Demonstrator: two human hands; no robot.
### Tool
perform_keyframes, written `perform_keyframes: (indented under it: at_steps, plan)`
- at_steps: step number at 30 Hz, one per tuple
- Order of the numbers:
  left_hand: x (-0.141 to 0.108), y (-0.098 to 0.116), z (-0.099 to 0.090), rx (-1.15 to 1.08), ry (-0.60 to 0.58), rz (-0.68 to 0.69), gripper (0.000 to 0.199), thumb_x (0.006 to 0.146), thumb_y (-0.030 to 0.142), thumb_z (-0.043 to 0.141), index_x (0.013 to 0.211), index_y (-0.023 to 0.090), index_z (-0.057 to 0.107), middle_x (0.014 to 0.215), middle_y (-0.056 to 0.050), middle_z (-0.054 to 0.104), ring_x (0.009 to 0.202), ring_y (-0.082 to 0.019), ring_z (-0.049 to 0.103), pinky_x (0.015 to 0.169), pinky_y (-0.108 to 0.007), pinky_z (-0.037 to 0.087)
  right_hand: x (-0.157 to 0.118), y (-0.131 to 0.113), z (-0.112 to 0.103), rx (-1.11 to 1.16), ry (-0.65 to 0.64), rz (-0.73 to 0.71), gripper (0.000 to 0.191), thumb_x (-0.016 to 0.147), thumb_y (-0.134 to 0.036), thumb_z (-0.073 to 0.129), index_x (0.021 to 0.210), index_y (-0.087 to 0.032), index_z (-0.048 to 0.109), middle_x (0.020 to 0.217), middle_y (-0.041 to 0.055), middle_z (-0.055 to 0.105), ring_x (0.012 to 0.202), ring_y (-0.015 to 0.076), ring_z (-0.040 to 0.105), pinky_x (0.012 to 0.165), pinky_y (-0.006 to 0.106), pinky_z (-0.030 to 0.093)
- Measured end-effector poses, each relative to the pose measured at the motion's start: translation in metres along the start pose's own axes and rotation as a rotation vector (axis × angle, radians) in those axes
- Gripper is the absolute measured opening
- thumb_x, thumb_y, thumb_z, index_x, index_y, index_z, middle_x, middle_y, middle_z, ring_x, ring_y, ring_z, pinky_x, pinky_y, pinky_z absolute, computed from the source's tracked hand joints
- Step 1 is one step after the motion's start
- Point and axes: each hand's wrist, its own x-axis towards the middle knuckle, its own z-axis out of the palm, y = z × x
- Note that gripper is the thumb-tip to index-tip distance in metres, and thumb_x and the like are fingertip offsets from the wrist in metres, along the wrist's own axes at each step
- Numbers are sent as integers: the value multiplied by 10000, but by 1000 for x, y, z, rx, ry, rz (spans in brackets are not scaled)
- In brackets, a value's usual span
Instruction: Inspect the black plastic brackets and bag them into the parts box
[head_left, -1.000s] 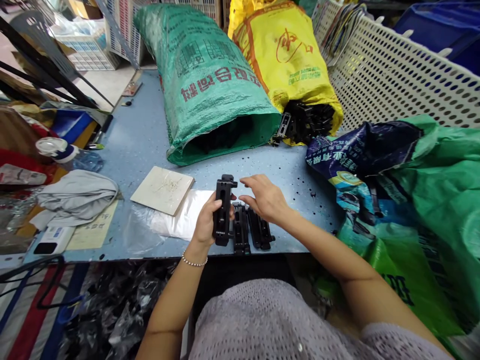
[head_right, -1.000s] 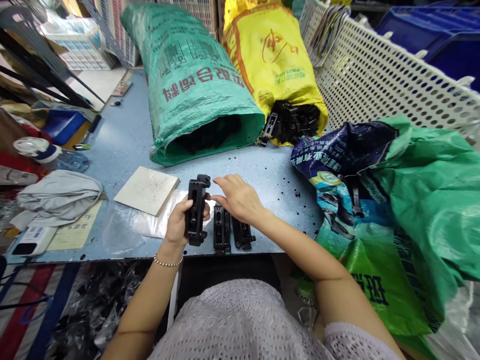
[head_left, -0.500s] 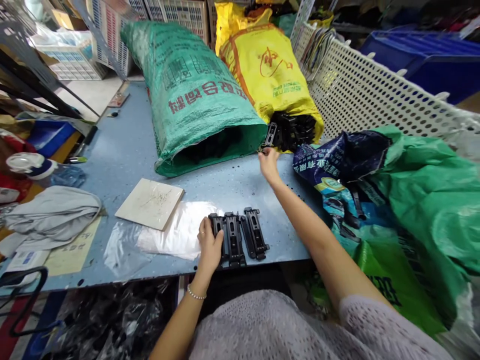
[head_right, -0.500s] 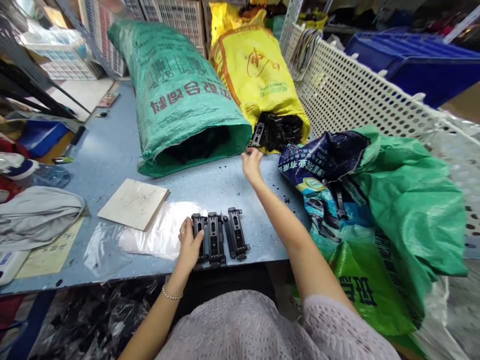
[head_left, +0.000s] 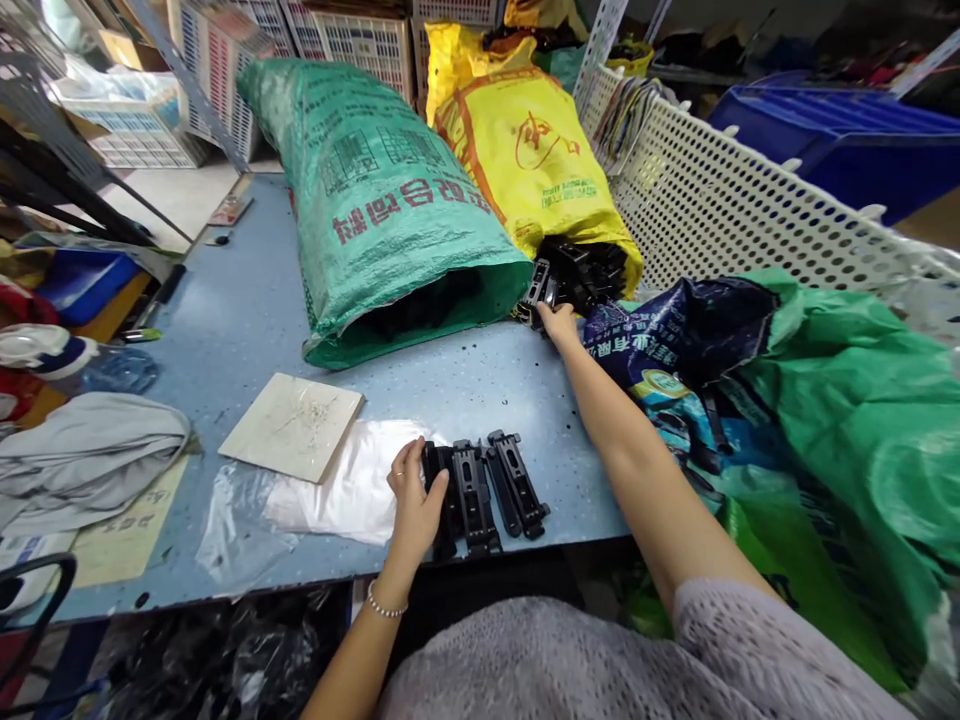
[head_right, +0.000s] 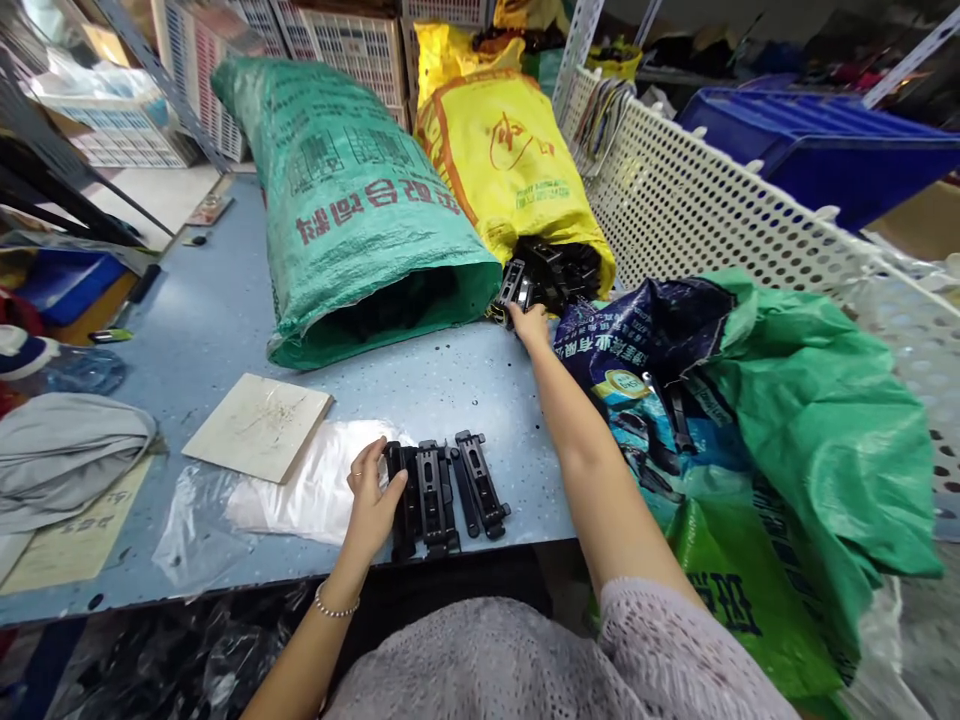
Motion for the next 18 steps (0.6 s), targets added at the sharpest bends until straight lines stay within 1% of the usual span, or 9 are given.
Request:
perform_keyframes:
  at_steps: [3,6,8,10,12,14,15,16,18]
  plan:
    - [-3,6,-8,-41,3,-3,563,927,417,539,1450,271,390,1472,-133,367,1412,-307,289,1171,-556,243,-18,-11,3,188,-11,75,591,740,-317,696,1228,-153,406,1114,154,603,988,257,586,879,384,466]
    - [-4,11,-16,-169,61,-2,547,923,429,559,1432,286,419,1476,-127,395,1371,-296,363,1126,-515,335,-61,-18,-4,383,-46,92,409,855,-384,540,1188,-198,391,991,78,602,821,188,593,700,298,501]
    - [3,18,-15,-323,65,1,531,913,447,584,1401,277,460,1440,-125,456,1305,-274,459,1101,-478,378,-108,-16,-11,602,-169,96,298,929,-450,361,1104,-219,432,867,30,583,687,147,555,578,242,476]
    - [16,30,-10,-535,-27,4,561,902,493,596,1401,274,462,1432,-121,490,1289,-257,502,1115,-457,376,-166,-11,-14,1186,-583,158,340,906,-517,375,1009,-215,492,778,10,550,614,127,496,508,209,438]
    - [32,46,-2,-793,-162,10,626,904,576,551,1440,285,410,1451,-119,495,1322,-249,496,1128,-442,373,-222,-6,-14,1454,-1007,281,316,875,-510,445,914,-205,520,685,-11,513,558,115,454,452,186,397]
    - [43,61,1,-1003,-234,3,659,921,619,479,1483,306,331,1405,-116,543,1272,-241,549,1088,-437,425,-264,-5,-13,1344,-1314,318,352,878,-514,437,877,-183,558,659,7,533,562,129,482,461,212,424]
    - [45,67,0,-1048,-221,-8,654,929,613,468,1488,313,313,1339,-109,588,1202,-234,597,1044,-430,465,-276,-6,-14,1216,-1359,267,365,886,-508,434,877,-173,577,684,26,565,599,144,520,504,240,460]
    - [45,72,-3,-1038,-190,-22,641,931,591,485,1484,313,316,1267,-99,625,1126,-226,633,997,-417,498,-282,-9,-16,1073,-1310,163,375,901,-501,428,896,-166,594,739,49,603,664,164,562,571,274,494]
    - [40,77,-11,-898,-110,-31,616,918,536,553,1457,301,369,1192,-84,648,1052,-222,652,933,-385,529,-279,-19,-24,778,-1007,-153,364,945,-481,412,982,-177,609,911,80,649,852,202,599,741,337,510]
